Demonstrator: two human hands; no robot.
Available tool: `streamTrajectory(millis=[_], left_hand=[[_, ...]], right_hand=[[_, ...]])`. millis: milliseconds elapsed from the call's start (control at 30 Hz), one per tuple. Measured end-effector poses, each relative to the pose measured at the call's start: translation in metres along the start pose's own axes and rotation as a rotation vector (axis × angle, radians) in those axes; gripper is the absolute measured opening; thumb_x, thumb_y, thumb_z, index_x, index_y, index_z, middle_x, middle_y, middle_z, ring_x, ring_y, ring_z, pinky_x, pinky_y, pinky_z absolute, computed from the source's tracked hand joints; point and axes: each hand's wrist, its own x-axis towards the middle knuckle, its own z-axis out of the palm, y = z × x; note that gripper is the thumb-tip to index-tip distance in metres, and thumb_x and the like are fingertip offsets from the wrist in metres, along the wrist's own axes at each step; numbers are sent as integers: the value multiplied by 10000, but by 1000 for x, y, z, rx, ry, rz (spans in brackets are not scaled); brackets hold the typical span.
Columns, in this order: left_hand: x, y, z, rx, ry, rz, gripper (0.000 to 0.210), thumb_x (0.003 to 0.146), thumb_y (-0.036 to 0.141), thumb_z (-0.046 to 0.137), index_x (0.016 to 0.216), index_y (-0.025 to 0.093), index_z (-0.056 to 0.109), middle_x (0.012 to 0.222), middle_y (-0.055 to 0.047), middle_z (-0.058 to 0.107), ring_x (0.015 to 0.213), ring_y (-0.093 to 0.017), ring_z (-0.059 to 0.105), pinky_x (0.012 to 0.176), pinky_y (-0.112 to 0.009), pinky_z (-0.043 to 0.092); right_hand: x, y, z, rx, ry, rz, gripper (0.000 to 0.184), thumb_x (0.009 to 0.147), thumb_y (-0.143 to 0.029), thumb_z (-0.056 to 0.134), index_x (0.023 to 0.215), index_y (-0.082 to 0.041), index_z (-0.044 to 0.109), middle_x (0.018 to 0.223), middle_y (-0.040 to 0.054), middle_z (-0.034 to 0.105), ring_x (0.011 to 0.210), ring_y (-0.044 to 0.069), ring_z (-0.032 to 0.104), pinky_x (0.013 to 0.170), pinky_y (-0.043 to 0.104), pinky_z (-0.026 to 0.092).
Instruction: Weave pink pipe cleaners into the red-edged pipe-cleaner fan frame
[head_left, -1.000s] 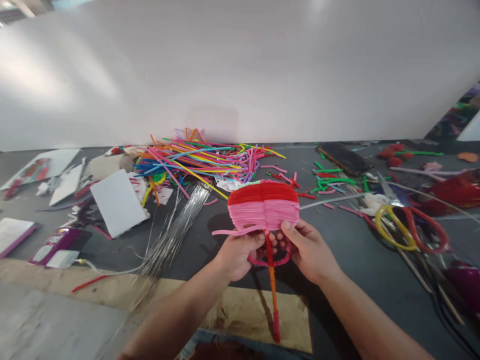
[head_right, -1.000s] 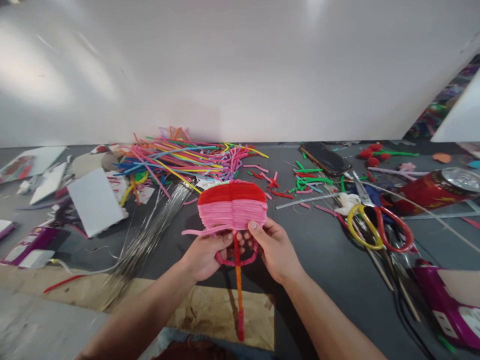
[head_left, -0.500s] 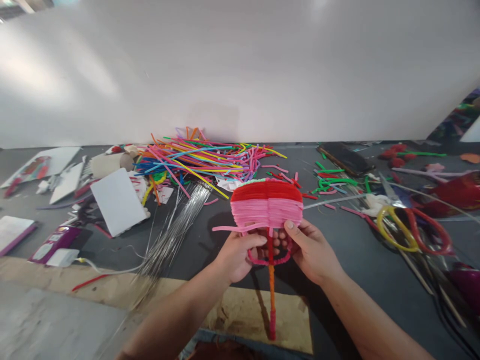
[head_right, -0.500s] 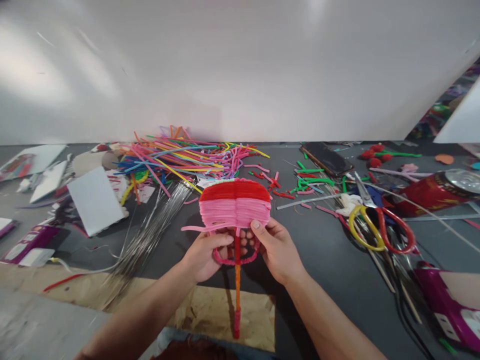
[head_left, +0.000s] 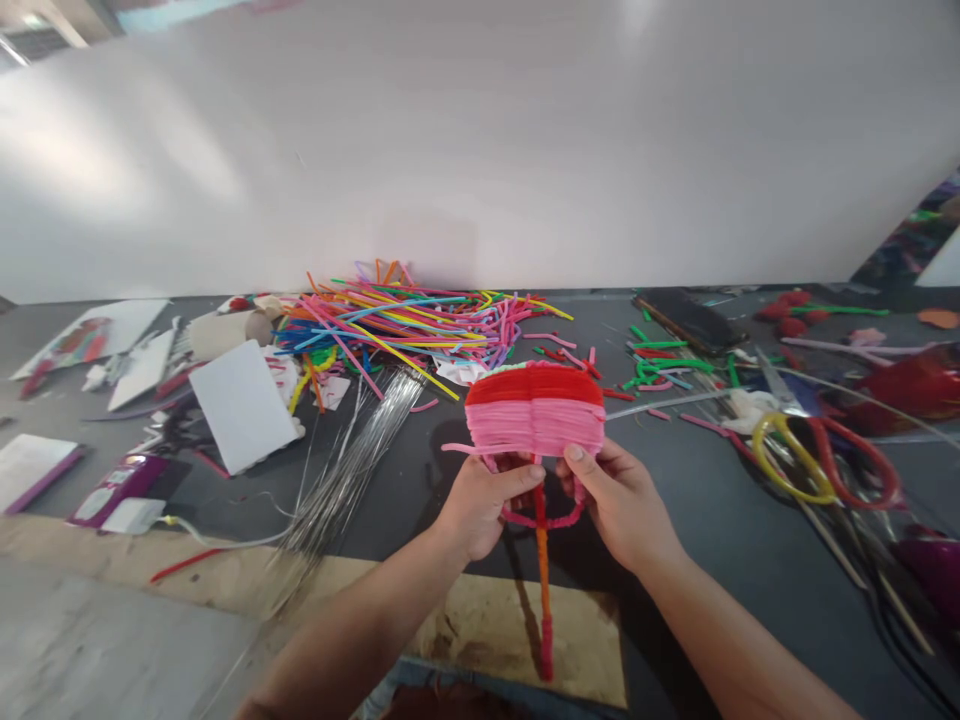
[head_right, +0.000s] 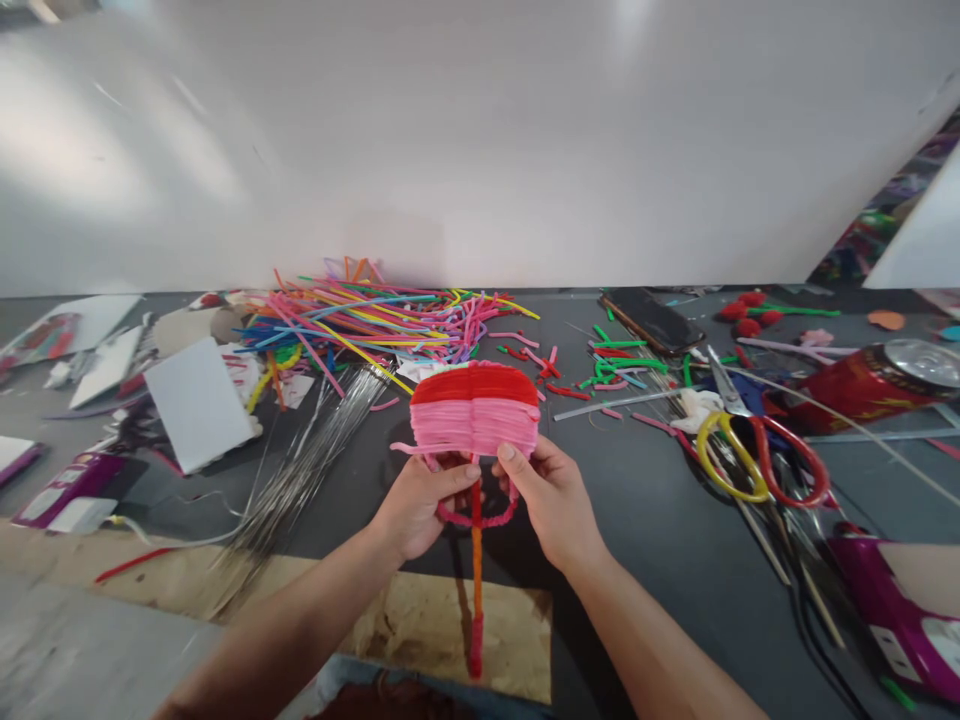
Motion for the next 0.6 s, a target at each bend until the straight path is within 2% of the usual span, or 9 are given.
streamTrajectory(millis=[200, 333, 467, 600], left_hand=[[0, -1, 0, -11, -15, 28, 293, 614, 243, 772, 860, 125, 668, 805, -57, 686, 720, -179, 645, 719, -342, 523], [0, -2, 0, -19, 1, -9, 292, 576, 222, 795, 819, 123, 667, 714, -26, 664, 625, -132, 615, 653, -294, 519], [1, 0, -1, -3, 36, -12, 284, 578, 221, 792, 812, 124, 664, 714, -27, 664, 596, -117, 607, 604, -256, 502], [2, 4, -4, -13, 41, -66, 237, 570, 213, 794, 723, 117, 641, 616, -1, 625, 538, -94, 584, 567, -223, 486]], right_hand=[[1, -1, 0, -11, 15, -7, 235, 716, -418, 695, 717, -189, 640, 613, -7, 597, 521, 100, 474, 510, 240, 380], [1, 0, 0, -13, 9, -14, 225, 714, -411, 701, 723, -193, 643, 608, -17, 591, 518, 98, 465, 510, 241, 373], [1, 1, -1, 2, -50, 11, 226, 743, -420, 672, 740, -195, 650, 633, -6, 605, 518, 98, 456, 513, 240, 370], [3, -1, -5, 67, -135, 55, 258, 794, -450, 603, 772, -198, 654, 683, 12, 619, 553, 109, 478, 534, 241, 385]])
